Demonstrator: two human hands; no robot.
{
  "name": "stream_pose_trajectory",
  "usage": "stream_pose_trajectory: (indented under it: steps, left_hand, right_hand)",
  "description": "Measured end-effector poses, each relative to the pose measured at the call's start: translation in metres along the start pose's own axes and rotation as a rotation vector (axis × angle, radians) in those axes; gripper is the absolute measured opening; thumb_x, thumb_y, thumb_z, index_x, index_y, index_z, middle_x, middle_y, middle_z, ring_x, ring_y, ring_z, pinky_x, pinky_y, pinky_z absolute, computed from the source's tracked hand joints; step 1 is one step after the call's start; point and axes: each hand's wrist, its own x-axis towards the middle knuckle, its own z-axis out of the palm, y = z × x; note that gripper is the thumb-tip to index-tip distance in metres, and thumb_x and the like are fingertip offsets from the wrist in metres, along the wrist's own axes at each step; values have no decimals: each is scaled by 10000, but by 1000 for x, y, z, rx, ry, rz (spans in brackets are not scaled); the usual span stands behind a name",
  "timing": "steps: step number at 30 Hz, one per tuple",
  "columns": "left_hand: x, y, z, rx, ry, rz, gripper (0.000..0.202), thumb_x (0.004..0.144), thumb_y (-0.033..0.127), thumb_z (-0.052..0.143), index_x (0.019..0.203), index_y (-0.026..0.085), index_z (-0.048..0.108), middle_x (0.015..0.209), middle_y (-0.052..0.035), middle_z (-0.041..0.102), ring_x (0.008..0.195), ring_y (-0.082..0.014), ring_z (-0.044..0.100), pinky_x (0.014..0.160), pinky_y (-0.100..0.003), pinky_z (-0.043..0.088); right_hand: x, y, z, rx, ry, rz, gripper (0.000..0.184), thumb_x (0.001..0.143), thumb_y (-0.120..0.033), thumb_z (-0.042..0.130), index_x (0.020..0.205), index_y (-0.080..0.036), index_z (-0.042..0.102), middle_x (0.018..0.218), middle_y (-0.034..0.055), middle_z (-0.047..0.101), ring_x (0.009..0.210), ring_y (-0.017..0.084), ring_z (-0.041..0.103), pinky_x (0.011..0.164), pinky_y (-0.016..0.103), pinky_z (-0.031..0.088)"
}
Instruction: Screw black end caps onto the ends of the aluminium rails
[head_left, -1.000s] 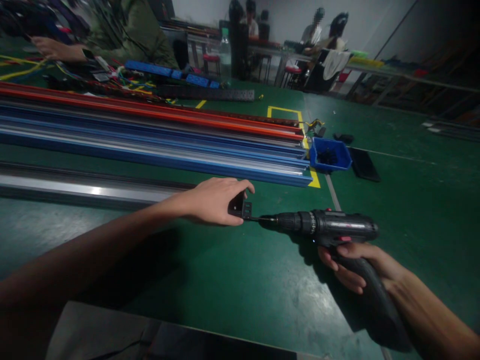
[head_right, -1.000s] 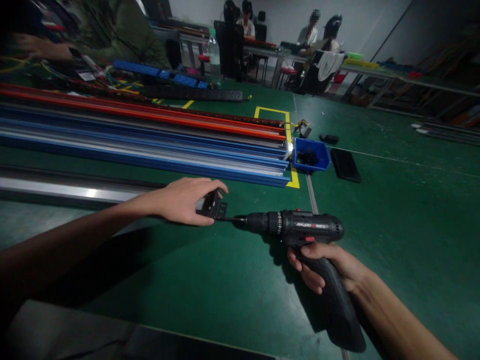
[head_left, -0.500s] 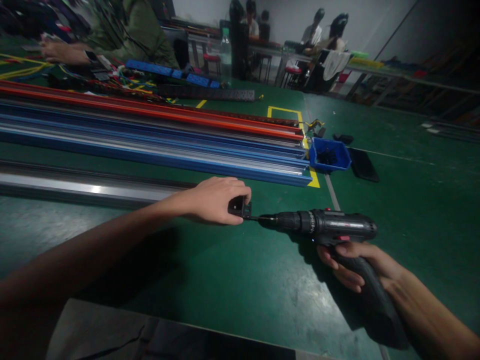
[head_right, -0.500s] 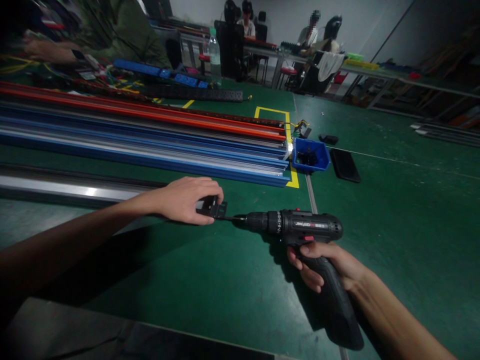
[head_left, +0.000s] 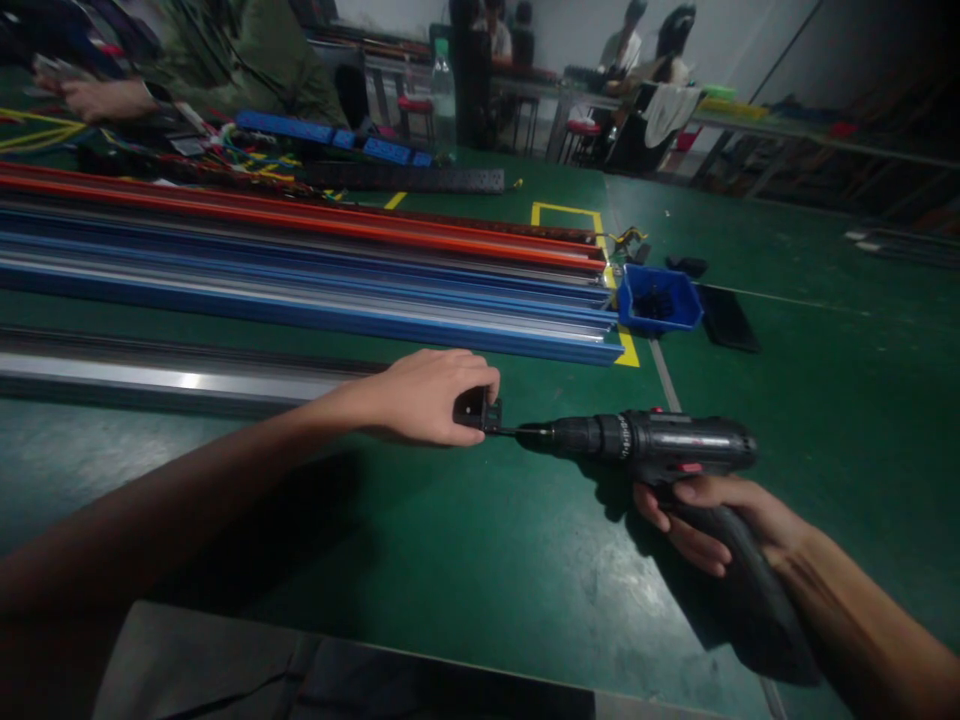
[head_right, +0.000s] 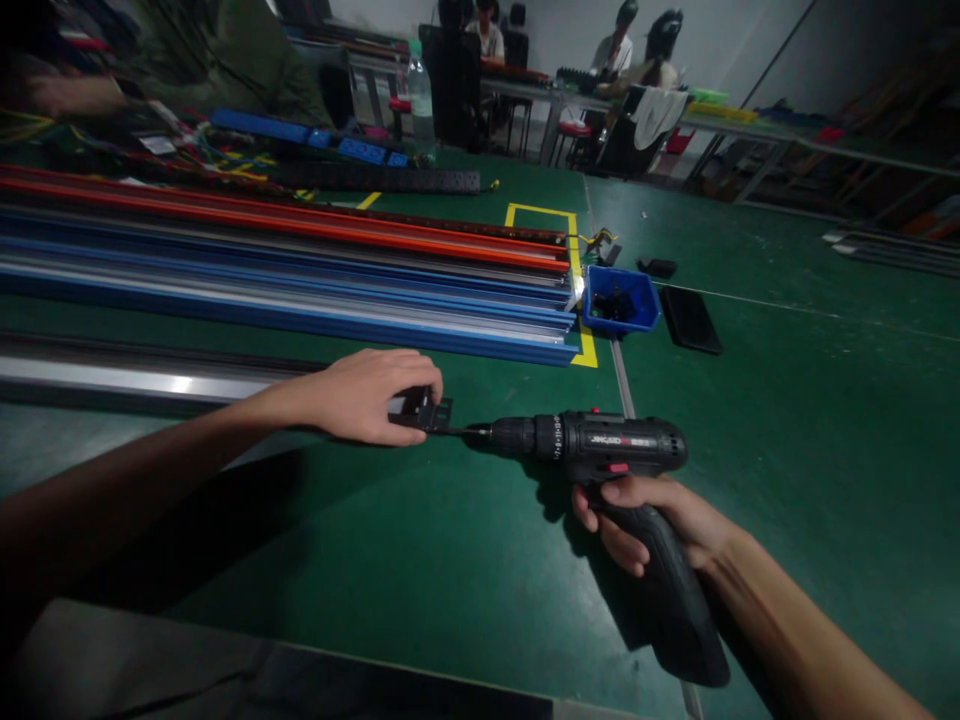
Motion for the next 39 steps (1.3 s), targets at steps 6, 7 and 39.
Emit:
stream_pose_trajectory:
  steps: [6,7,39]
  left_hand:
    - [0,0,0,5,2,5,303,802,468,705,1025,278,632,1025,-4,683,977,-224,604,760,-321,381]
    - [0,-1,0,5,1,7,304,803,472,704,1026,278,630,1027,-3,683,977,-224,603,759,-321,379]
    - [0,-6,-3,-53,17,59,305,779,429,753,1010,259,648,1000,4,685,947,-200,596,764,-300,382]
  right_hand:
    - [0,-1,1,7,1,-25,285,911,-345,680,908,-67,744,543,-3,556,370,74,459,435,195,534]
    - [0,-1,2,13,-2,-29,274,914,-335,677,909,-69,745,557,-3,559,371,72,459,437,195,536]
    - [1,-11,13,4,-10,-68,417,876,-259,671,1238,-61,733,1018,202,769,444,81,580,444,202,540]
